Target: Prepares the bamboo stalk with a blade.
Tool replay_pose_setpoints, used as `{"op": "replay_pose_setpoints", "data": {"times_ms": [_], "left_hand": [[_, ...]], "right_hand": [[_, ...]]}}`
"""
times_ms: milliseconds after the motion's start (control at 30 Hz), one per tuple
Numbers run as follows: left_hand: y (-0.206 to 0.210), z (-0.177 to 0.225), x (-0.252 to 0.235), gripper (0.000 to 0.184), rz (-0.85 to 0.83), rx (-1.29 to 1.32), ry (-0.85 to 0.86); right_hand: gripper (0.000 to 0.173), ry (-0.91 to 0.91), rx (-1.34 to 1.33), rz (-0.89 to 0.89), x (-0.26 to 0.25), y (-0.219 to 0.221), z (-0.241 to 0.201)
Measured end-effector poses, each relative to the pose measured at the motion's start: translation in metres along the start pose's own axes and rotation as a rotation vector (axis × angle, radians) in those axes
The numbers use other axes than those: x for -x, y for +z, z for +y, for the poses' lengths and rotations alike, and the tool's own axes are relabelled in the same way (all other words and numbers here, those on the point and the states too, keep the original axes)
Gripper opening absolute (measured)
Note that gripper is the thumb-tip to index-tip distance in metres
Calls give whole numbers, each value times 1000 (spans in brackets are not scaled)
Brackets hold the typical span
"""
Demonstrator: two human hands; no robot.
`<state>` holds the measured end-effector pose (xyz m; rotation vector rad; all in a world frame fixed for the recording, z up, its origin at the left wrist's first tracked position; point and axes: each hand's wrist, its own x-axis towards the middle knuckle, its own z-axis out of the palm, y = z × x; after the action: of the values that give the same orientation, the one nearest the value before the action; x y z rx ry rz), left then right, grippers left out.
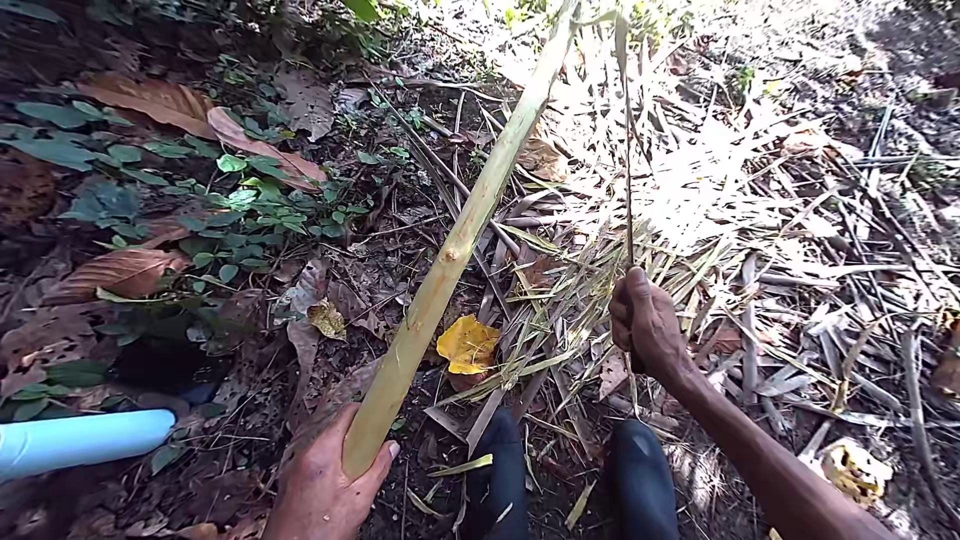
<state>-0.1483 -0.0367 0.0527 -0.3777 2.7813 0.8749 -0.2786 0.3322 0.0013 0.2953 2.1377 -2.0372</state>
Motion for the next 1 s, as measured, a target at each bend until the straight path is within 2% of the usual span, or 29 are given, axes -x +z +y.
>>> {"op": "replay_pose_setpoints", "data": {"times_ms": [33, 100, 200, 233, 267, 300, 400, 467, 533, 633, 767, 833, 1000], "left_hand": [[-1, 0, -1, 53, 3, 1, -4], [-2, -2, -2, 52, 8, -8, -8], [-3, -6, -5, 51, 14, -16, -5], [-3, -6, -6, 50, 13, -17, 0], [-4, -6, -7, 50, 13, -18, 4], [-4, -6, -7, 50, 14, -19, 7], [-3, -2, -4, 50, 13, -22, -7], [-2, 1, -2, 51, 17, -26, -10], [-2, 1, -2, 52, 7, -25, -7], [-1, 0, -1, 53, 2, -12, -24], [0, 0, 0, 50, 3, -35, -32], [-1, 1, 0, 50, 10, -41, -14], [-1, 2, -1, 50, 12, -28, -18]], "right_hand": [[53, -2, -48, -22, 6, 4, 7], [53, 119, -309, -24, 18, 11, 11], [61, 332, -759, 154, 21, 10, -2], [63, 353, -831, 206, 19, 5, -4], [64, 337, -796, 218, 18, -1, -2], [61, 275, -628, 182, 18, -7, 5], [53, -121, 230, 16, 12, -26, 20], [51, -349, 754, -64, 3, -30, -3], [51, -471, 1066, -145, -8, -28, -27], [52, -560, 1276, -210, -27, -31, -48], [55, -361, 1201, -204, -65, -56, -69], [52, -335, 1145, -202, -69, -61, -80], [53, -485, 1297, -279, -51, -48, -71]]}}
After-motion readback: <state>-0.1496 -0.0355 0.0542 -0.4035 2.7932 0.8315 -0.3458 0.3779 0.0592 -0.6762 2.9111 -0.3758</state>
